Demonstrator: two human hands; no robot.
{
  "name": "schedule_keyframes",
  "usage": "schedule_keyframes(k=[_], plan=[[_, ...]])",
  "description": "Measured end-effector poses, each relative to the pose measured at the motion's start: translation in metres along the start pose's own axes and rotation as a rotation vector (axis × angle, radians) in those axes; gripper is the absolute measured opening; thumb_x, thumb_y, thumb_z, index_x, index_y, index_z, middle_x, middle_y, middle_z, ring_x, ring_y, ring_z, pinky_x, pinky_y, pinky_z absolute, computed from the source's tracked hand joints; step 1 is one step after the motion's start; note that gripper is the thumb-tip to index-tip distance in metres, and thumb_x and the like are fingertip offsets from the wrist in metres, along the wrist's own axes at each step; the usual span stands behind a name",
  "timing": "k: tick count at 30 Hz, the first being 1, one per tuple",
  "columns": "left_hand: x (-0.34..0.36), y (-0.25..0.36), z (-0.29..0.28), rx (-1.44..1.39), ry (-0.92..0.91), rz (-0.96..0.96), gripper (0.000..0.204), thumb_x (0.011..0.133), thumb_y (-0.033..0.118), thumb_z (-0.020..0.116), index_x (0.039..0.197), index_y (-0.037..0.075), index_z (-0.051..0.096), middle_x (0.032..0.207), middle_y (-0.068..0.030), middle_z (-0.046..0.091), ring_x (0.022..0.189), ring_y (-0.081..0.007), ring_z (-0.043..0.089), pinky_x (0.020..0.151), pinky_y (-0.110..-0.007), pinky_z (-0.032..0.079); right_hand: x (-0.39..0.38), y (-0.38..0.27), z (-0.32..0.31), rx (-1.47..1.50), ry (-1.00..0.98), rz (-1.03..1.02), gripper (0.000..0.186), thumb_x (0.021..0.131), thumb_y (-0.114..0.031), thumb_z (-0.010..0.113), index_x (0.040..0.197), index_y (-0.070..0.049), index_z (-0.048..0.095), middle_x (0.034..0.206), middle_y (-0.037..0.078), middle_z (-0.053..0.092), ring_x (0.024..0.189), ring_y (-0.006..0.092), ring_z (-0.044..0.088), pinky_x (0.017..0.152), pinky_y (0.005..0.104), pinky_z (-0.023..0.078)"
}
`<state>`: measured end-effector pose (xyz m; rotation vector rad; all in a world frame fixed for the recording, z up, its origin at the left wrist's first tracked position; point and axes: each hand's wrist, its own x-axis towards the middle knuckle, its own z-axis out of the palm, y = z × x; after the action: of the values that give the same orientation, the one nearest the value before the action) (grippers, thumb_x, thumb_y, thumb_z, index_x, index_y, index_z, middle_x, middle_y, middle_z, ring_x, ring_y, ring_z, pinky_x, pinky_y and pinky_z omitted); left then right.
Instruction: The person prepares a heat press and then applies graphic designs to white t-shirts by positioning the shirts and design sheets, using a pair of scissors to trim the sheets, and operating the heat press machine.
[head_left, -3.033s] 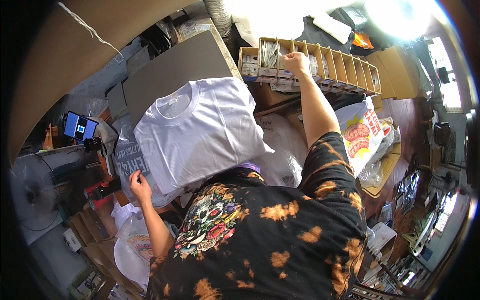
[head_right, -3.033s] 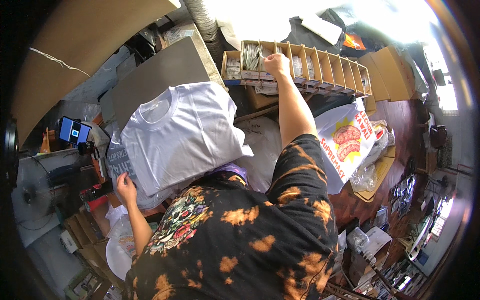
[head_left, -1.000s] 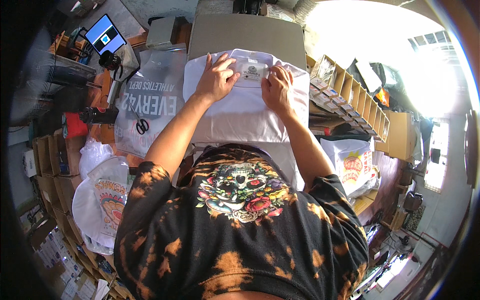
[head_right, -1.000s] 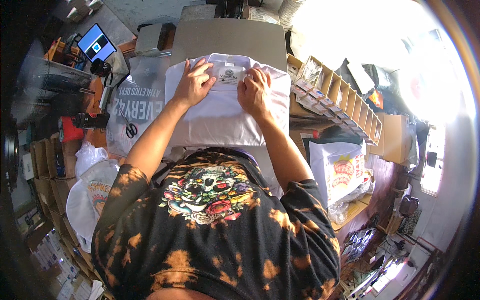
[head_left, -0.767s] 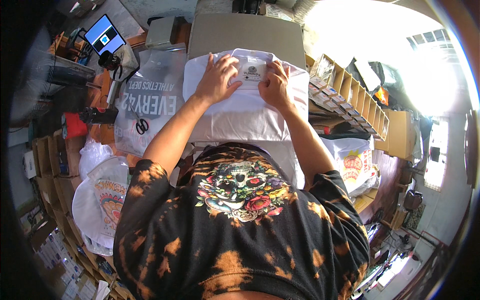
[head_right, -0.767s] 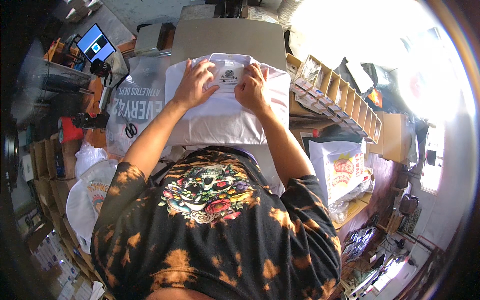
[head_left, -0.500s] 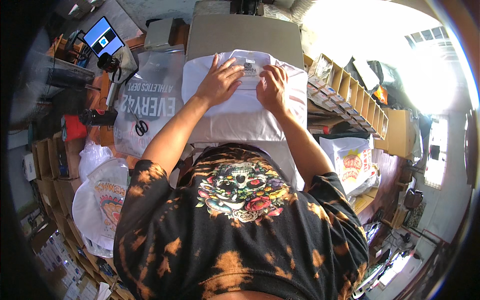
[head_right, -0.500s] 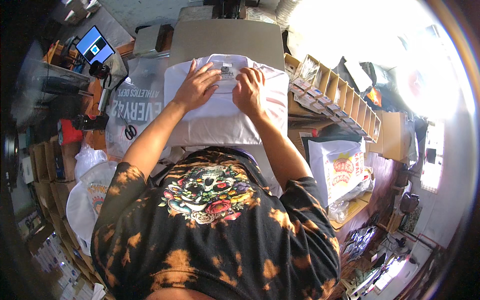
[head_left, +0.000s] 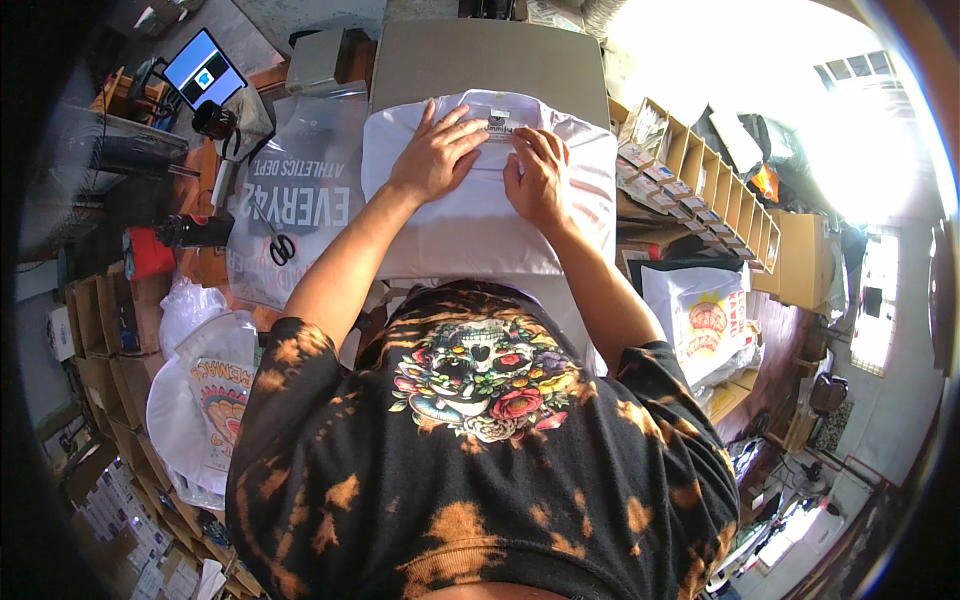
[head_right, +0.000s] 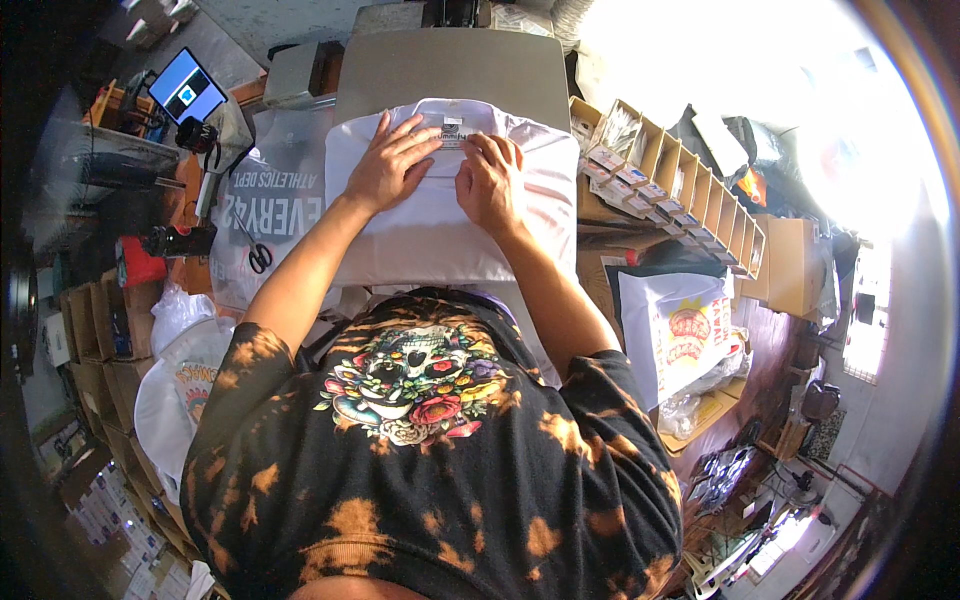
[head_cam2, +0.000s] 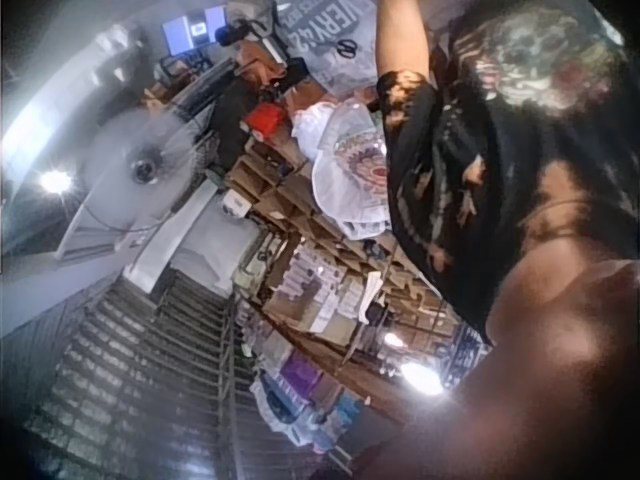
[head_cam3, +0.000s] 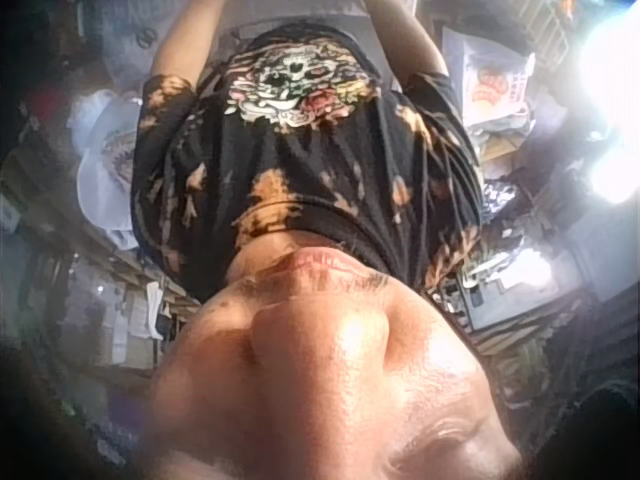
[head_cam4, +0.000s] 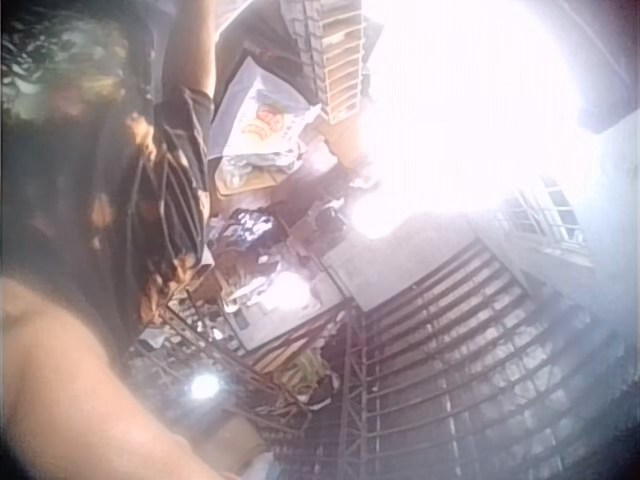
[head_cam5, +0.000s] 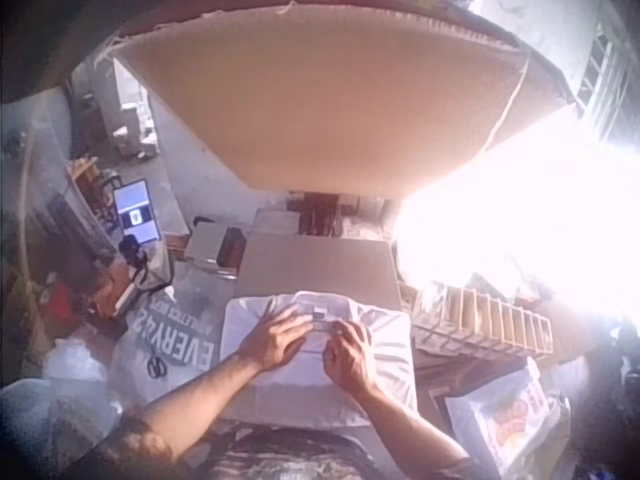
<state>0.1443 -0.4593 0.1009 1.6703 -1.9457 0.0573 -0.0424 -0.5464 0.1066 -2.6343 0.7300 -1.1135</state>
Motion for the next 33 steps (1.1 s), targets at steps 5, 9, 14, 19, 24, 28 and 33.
schedule_keyframes(k=[5, 9, 14, 19, 24, 28, 33], plan=[[0.001, 0.001, -0.001, 0.001, -0.001, -0.002, 0.028, 0.09, 0.018, 0.062, 0.118, 0.012, 0.067, 0.132, -0.0027, 0.059, 0.134, -0.0266, 0.044, 0.114, -0.059, 0.022, 0.0, 0.001, 0.0, -0.009, -0.005, 0.006, 0.032, 0.072, -0.003, 0.064, 0.103, -0.003, 0.067, 0.112, 0.011, 0.064, 0.11, 0.0299, 0.056, 0.098, 0.0449, 0.039], [0.005, 0.0, -0.003, -0.074, -0.018, -0.041, 0.028, 0.085, 0.014, 0.066, 0.113, 0.012, 0.066, 0.13, -0.0026, 0.059, 0.133, -0.0283, 0.043, 0.114, -0.06, 0.022, 0.0, 0.001, -0.001, -0.003, -0.016, 0.009, 0.032, 0.071, -0.003, 0.064, 0.103, -0.003, 0.067, 0.111, 0.01, 0.064, 0.11, 0.0292, 0.056, 0.098, 0.0446, 0.039], [0.015, -0.002, -0.006, -0.122, -0.079, -0.097, 0.032, 0.077, 0.009, 0.072, 0.109, 0.013, 0.065, 0.127, -0.0023, 0.06, 0.134, -0.0298, 0.043, 0.113, -0.061, 0.022, 0.0, 0.002, 0.0, -0.011, -0.013, 0.0, 0.031, 0.07, -0.003, 0.065, 0.101, -0.004, 0.067, 0.111, 0.009, 0.063, 0.109, 0.0288, 0.056, 0.098, 0.0444, 0.038], [0.018, -0.001, -0.008, -0.109, -0.098, -0.102, 0.033, 0.075, 0.007, 0.072, 0.107, 0.013, 0.065, 0.126, -0.0021, 0.06, 0.136, -0.0297, 0.041, 0.112, -0.065, 0.02, -0.001, 0.003, 0.002, -0.009, -0.018, 0.004, 0.031, 0.069, -0.003, 0.065, 0.101, -0.004, 0.067, 0.111, 0.009, 0.063, 0.109, 0.029, 0.056, 0.098, 0.0447, 0.038], [0.018, 0.0, -0.007, -0.093, -0.095, -0.085, 0.028, 0.077, 0.008, 0.069, 0.104, 0.01, 0.066, 0.125, -0.0027, 0.06, 0.136, -0.0306, 0.039, 0.11, -0.071, 0.017, -0.001, 0.003, 0.002, -0.011, -0.005, -0.008, 0.03, 0.069, -0.003, 0.066, 0.099, -0.005, 0.066, 0.11, 0.008, 0.063, 0.108, 0.0284, 0.056, 0.096, 0.0449, 0.039], [0.018, 0.002, -0.003, -0.071, -0.034, -0.084, 0.021, 0.076, 0.009, 0.067, 0.098, 0.01, 0.066, 0.118, -0.0051, 0.06, 0.132, -0.0309, 0.043, 0.109, -0.071, 0.018, 0.005, 0.005, 0.0, 0.0, -0.084, 0.004, 0.029, 0.067, -0.005, 0.065, 0.096, -0.004, 0.066, 0.111, 0.01, 0.06, 0.107, 0.0302, 0.054, 0.094, 0.0464, 0.039], [0.029, 0.007, -0.01, -0.071, 0.206, -0.161, 0.009, 0.071, 0.002, 0.062, 0.078, 0.007, 0.065, 0.1, -0.0091, 0.059, 0.11, -0.0304, 0.053, 0.104, -0.06, 0.031, 0.03, 0.001, -0.002, -0.064, -0.196, 0.201, 0.028, 0.064, -0.008, 0.063, 0.091, -0.007, 0.067, 0.115, 0.013, 0.056, 0.111, 0.0343, 0.049, 0.095, 0.0491, 0.038]])
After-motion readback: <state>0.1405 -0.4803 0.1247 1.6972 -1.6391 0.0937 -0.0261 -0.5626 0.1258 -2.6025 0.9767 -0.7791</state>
